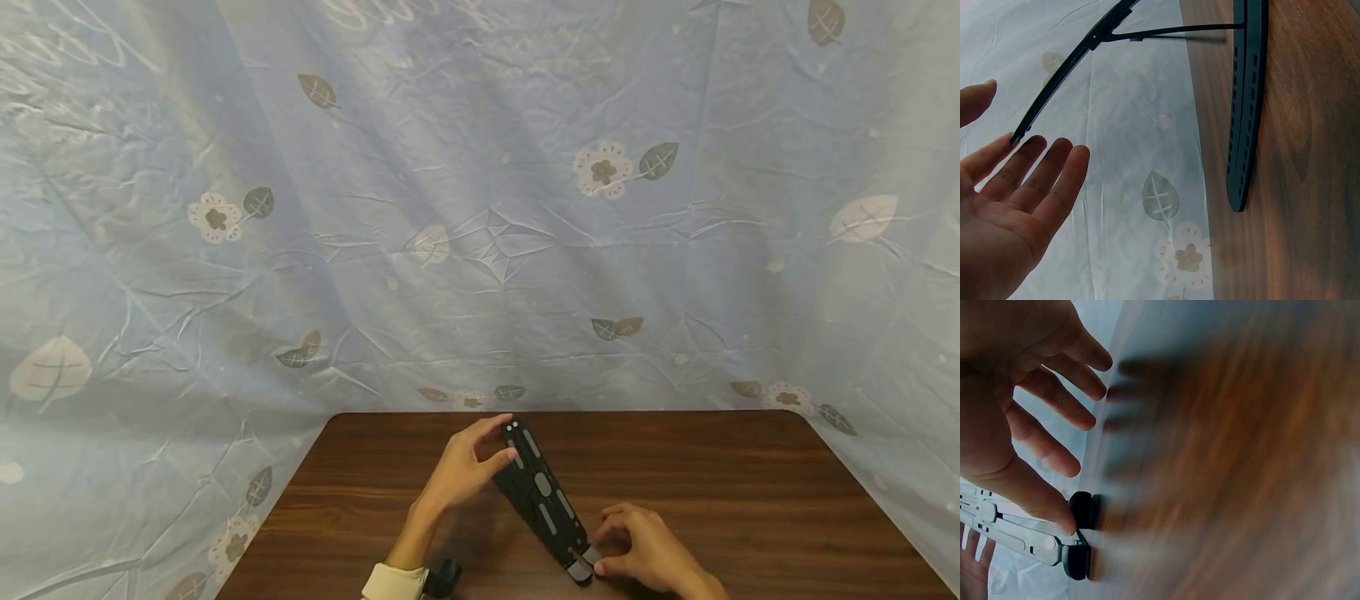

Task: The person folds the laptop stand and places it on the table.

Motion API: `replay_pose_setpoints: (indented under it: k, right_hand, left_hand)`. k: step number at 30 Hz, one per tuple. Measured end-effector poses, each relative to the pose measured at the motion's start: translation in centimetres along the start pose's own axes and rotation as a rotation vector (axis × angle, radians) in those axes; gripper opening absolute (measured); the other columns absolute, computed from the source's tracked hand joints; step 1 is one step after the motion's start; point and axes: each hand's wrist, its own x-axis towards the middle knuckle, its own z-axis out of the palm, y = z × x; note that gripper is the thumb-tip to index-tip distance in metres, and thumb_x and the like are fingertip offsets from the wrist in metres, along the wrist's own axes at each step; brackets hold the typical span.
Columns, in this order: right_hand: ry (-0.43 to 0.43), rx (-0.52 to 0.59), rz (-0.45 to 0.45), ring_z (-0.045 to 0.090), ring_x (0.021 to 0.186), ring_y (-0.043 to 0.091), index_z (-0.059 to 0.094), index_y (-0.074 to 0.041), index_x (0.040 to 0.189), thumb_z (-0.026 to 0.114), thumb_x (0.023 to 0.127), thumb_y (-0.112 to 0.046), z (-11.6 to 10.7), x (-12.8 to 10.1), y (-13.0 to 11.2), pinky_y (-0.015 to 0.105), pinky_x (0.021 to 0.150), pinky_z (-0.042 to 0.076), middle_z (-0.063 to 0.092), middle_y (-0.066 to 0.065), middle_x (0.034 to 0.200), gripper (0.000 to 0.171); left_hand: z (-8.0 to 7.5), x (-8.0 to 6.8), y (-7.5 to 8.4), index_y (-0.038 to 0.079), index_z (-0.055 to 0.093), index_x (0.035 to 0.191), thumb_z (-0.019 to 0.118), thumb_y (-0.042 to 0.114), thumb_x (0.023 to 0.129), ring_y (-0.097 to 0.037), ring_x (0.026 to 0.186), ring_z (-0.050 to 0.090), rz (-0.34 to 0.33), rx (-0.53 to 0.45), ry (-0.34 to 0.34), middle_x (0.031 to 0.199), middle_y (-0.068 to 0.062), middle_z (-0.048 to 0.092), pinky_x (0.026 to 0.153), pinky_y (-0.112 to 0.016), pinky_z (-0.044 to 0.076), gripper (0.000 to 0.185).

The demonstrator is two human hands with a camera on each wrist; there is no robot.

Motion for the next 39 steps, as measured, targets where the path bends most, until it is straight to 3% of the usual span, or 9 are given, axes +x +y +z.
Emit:
replay_pose_setpoints:
  k: [5, 10, 19, 32, 39]
  right_hand:
    - [-0.001, 0.034, 0.012, 0.069, 0.12, 0.046, 0.079, -0.026, 0.099, 0.095, 0.08, -0.041, -0.3, 0.1, 0.5, 0.066, 0.098, 0.056, 0.071, 0.017, 0.135, 0.029]
    - [-0.005, 0.049, 0.037, 0.067, 0.121, 0.05, 0.079, -0.024, 0.098, 0.095, 0.08, -0.036, -0.5, 0.2, 1.0, 0.073, 0.099, 0.053, 0.07, 0.021, 0.136, 0.027]
    - [0.042, -0.002, 0.043, 0.069, 0.119, 0.047, 0.078, -0.027, 0.095, 0.094, 0.081, -0.039, -0.8, 0.2, 1.8, 0.069, 0.098, 0.055, 0.072, 0.017, 0.134, 0.025]
    - [0.054, -0.006, 0.095, 0.067, 0.126, 0.047, 0.077, -0.021, 0.106, 0.094, 0.082, -0.035, -1.8, 0.7, 3.0, 0.068, 0.105, 0.052, 0.073, 0.015, 0.134, 0.033]
    - [0.071, -0.012, 0.136, 0.068, 0.125, 0.045, 0.076, -0.016, 0.112, 0.094, 0.081, -0.035, -1.7, 0.8, 2.9, 0.065, 0.105, 0.054, 0.075, 0.012, 0.131, 0.04]
  left_hand:
    - [-0.3, -0.2, 0.0, 0.016, 0.062, 0.152, 0.079, 0.025, 0.099, -0.028, 0.135, 0.066, -0.002, -0.004, -0.003, 0.148, -0.007, 0.068, 0.115, -0.053, 0.053, 0.056]
    - [-0.4, -0.4, 0.0, 0.017, 0.062, 0.152, 0.079, 0.027, 0.1, -0.028, 0.136, 0.065, -0.01, -0.019, -0.007, 0.148, -0.007, 0.068, 0.116, -0.054, 0.053, 0.056]
    - [-0.6, -0.6, 0.0, 0.016, 0.061, 0.152, 0.079, 0.028, 0.1, -0.029, 0.14, 0.063, -0.014, -0.014, -0.013, 0.15, -0.007, 0.067, 0.117, -0.056, 0.051, 0.057]
    - [-0.5, -0.9, 0.4, 0.014, 0.058, 0.154, 0.08, 0.028, 0.099, -0.026, 0.131, 0.068, 0.001, 0.004, -0.037, 0.145, -0.007, 0.07, 0.114, -0.05, 0.054, 0.061]
    - [-0.7, -1.1, 0.4, 0.015, 0.058, 0.154, 0.079, 0.03, 0.099, -0.03, 0.136, 0.065, -0.005, -0.01, -0.047, 0.148, -0.008, 0.068, 0.116, -0.053, 0.052, 0.06]
